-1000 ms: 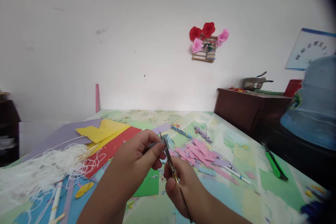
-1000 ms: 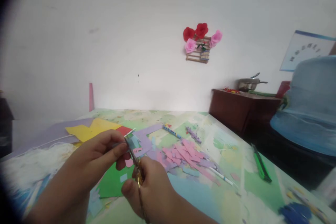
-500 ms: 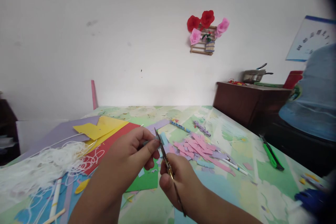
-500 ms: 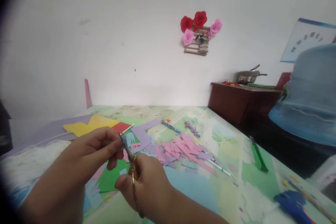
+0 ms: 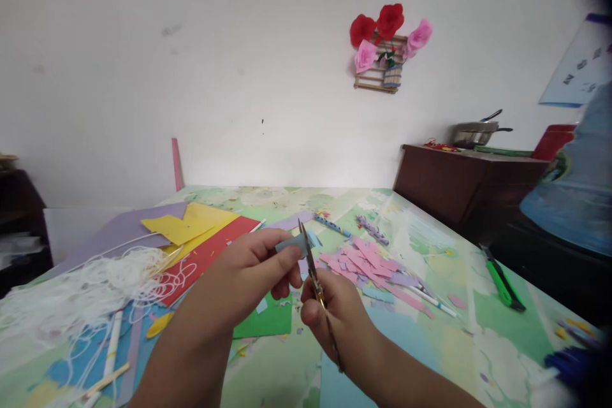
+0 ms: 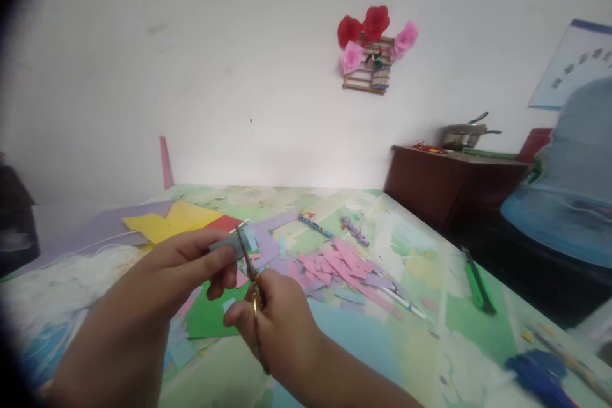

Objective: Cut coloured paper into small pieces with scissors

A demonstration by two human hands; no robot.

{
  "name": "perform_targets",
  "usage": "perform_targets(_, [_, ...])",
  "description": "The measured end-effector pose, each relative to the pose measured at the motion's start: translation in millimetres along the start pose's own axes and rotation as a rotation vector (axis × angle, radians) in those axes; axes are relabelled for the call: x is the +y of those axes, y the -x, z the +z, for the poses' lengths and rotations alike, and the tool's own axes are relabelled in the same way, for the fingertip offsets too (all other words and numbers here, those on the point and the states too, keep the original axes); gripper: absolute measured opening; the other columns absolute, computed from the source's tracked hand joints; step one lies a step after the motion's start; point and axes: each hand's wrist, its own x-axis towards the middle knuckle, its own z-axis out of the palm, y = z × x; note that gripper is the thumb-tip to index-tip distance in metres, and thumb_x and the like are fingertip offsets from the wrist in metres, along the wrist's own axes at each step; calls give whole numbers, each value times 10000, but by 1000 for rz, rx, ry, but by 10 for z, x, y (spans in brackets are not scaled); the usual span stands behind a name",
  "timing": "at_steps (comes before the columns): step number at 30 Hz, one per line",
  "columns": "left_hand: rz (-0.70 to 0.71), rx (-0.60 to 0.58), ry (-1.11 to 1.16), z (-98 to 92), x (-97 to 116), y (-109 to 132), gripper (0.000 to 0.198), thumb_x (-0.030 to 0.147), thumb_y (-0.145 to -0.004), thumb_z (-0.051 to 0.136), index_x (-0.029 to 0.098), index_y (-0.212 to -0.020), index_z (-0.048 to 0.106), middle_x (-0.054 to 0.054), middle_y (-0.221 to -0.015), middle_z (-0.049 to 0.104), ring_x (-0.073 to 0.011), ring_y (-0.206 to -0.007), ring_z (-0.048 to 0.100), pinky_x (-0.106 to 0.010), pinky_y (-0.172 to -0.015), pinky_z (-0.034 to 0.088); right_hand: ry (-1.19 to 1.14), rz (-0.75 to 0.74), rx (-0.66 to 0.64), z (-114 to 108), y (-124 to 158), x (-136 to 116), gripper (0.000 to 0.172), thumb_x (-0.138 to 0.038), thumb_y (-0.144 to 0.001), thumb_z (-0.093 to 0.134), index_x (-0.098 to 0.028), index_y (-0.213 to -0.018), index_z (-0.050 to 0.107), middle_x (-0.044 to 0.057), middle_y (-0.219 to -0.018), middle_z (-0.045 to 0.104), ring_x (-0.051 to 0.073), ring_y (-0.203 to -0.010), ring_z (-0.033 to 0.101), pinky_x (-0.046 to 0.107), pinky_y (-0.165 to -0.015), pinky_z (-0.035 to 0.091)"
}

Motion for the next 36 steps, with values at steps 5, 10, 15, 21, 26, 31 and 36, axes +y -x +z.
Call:
perform_targets(5, [-17, 71, -74, 18, 28, -17, 260, 319, -741, 408, 173, -532, 461, 58, -447, 444, -62, -443, 414, -181, -450, 333, 90, 12, -12, -18, 10, -10, 437, -604, -681, 336, -170, -643, 375, -47, -510, 323, 64, -456, 274, 180, -399, 234])
perform_targets(10, [-14, 195, -167, 21, 71, 1, 320, 333, -726, 410, 172, -450, 392, 63, -395, 396, -62, -413, 375, -185, -437, 316, 213, -13, -45, -25, 22, -61, 415, -576, -702, 308, -168, -682, 378, -30, -552, 355, 75, -481, 305, 190, -428, 259])
perform_targets(15, [4, 179, -286, 15, 66, 22, 301, 350, -742, 383, 175, -517, 479, 36, -470, 503, -87, -480, 475, -204, -491, 364, 269, -16, -42, 7, 12, -53, 382, -538, -721, 308, -167, -709, 394, -22, -573, 390, 81, -484, 334, 195, -439, 274])
perform_targets(21, [31, 95, -396, 58, 77, 48, 279, 316, -751, 377, 185, -540, 504, 34, -499, 534, -90, -491, 501, -197, -488, 374, 205, -48, -58, 5, 2, -66, 413, -544, -745, 256, -167, -784, 419, 21, -676, 478, 104, -551, 399, 216, -499, 322])
perform_targets(26, [35, 147, -425, 100, 97, 44, 271, 317, -740, 398, 184, -528, 501, 39, -481, 520, -83, -473, 485, -186, -463, 362, 182, -74, -12, -18, -9, -73, 408, -549, -747, 262, -171, -738, 416, -3, -626, 441, 92, -536, 375, 207, -496, 317])
perform_targets(31, [11, 207, -375, 135, 83, 11, 266, 350, -724, 415, 182, -533, 491, 52, -455, 483, -76, -442, 455, -185, -438, 350, 207, -38, 27, -30, -19, -55, 404, -544, -736, 294, -164, -701, 426, -15, -572, 419, 82, -500, 356, 193, -448, 298])
perform_targets(36, [10, 191, -371, 130, 83, -4, 230, 297, -712, 412, 183, -526, 485, 52, -471, 478, -83, -467, 455, -193, -447, 344, 193, 23, 24, -25, -22, -34, 385, -523, -735, 323, -160, -691, 444, -32, -523, 405, 66, -454, 339, 181, -410, 268])
